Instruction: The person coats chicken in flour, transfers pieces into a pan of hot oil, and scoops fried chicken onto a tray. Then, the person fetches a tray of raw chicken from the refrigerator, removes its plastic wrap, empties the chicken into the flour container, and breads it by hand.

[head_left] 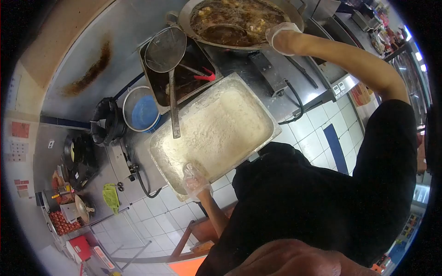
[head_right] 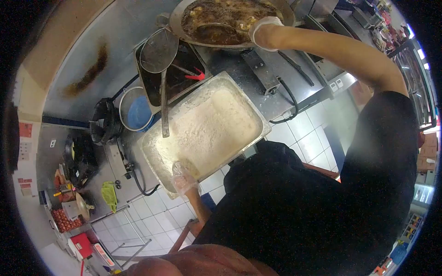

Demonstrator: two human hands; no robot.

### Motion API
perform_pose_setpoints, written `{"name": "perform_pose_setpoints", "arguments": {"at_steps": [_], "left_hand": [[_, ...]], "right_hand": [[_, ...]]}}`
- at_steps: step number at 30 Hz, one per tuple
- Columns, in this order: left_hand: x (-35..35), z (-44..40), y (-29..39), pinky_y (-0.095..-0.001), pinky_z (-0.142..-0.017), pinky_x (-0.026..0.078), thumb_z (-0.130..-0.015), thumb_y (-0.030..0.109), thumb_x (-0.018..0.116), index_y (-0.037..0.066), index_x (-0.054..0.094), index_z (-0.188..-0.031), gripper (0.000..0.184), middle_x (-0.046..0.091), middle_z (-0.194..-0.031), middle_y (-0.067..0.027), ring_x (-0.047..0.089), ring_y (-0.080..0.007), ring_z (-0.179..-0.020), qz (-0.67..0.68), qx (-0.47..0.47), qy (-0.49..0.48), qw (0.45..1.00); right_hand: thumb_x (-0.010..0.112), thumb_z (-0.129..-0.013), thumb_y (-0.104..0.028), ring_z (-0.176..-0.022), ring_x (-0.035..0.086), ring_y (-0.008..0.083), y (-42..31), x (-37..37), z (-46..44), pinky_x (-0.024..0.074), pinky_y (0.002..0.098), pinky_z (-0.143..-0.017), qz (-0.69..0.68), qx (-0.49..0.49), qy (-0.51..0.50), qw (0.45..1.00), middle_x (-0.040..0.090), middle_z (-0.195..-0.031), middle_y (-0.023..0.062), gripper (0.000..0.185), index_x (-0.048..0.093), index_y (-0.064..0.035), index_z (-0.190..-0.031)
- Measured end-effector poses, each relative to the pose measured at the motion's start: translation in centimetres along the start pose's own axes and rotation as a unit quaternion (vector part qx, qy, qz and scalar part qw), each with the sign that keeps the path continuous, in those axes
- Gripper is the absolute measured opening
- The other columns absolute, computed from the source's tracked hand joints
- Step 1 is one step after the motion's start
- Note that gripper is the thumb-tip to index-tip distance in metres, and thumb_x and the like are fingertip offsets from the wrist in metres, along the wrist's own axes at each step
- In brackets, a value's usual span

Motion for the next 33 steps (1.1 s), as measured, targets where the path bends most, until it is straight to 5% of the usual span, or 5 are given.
{"name": "perform_pose_setpoints", "arguments": {"at_steps": [11,18,23,29,33], "left_hand": [[2.7,-3.9,-4.3,-0.0488,-0.089,0.052,-0.104,0.055,0.051,0.002,0.069,-0.127,0.061,0.074,-0.106,-0.0249,0.070,-0.0394,-0.101,-0.081,0.307,0.003,0.948],[-3.4,-1.8,3.2,-0.0346,-0.115,0.041,-0.108,0.027,0.049,0.001,0.045,-0.154,0.053,0.055,-0.153,-0.0143,0.055,-0.0258,-0.139,0.055,0.092,-0.235,0.966],[-1.7,-3.7,1.1,-0.0408,-0.099,0.049,-0.106,0.047,0.049,0.002,0.059,-0.143,0.059,0.067,-0.134,-0.0234,0.066,-0.0373,-0.119,0.034,0.174,-0.149,0.973],[-2.3,-3.6,1.6,-0.0389,-0.097,0.050,-0.107,0.046,0.049,0.002,0.062,-0.140,0.056,0.069,-0.131,-0.0192,0.068,-0.0327,-0.115,0.054,0.221,-0.160,0.961],[-1.9,-3.6,1.6,-0.0311,-0.085,0.052,-0.108,0.036,0.055,0.004,0.065,-0.134,0.043,0.073,-0.112,-0.0107,0.068,-0.0175,-0.099,0.210,0.118,-0.226,0.944]], "right_hand": [[0.061,-0.101,-0.021,-0.090,0.065,0.0251,6.5,5.7,4.3,0.0533,0.0311,-0.086,-0.320,-0.115,0.279,0.898,0.069,-0.099,0.0076,0.026,0.070,-0.0009,-0.115],[0.060,-0.107,-0.034,-0.045,0.041,0.0025,-1.4,3.1,8.6,0.0309,0.0169,-0.039,-0.915,0.075,0.097,0.383,0.052,-0.066,-0.0079,0.038,0.065,-0.0017,-0.126],[0.058,-0.107,-0.038,-0.044,0.045,0.0022,-6.7,-3.4,11.6,0.0289,0.0171,-0.032,-0.919,0.030,0.035,0.392,0.055,-0.066,-0.0050,0.043,0.062,-0.0022,-0.131],[0.050,-0.109,-0.036,-0.093,0.069,0.0323,-15.3,-2.0,9.4,0.0537,0.0432,-0.087,-0.563,-0.110,0.307,0.760,0.072,-0.109,0.0192,0.044,0.065,0.0003,-0.127],[0.048,-0.105,-0.025,-0.097,0.069,0.0348,-22.1,0.5,3.5,0.0532,0.0434,-0.086,-0.519,-0.086,0.057,0.848,0.070,-0.116,0.0240,0.038,0.065,0.0026,-0.125]]}}
Point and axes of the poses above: each hand's wrist, its own z-axis away from the middle knuckle, its own x-axis out of the palm, y = z × x, the point moved 2 cm from there along -z, towards the middle knuckle
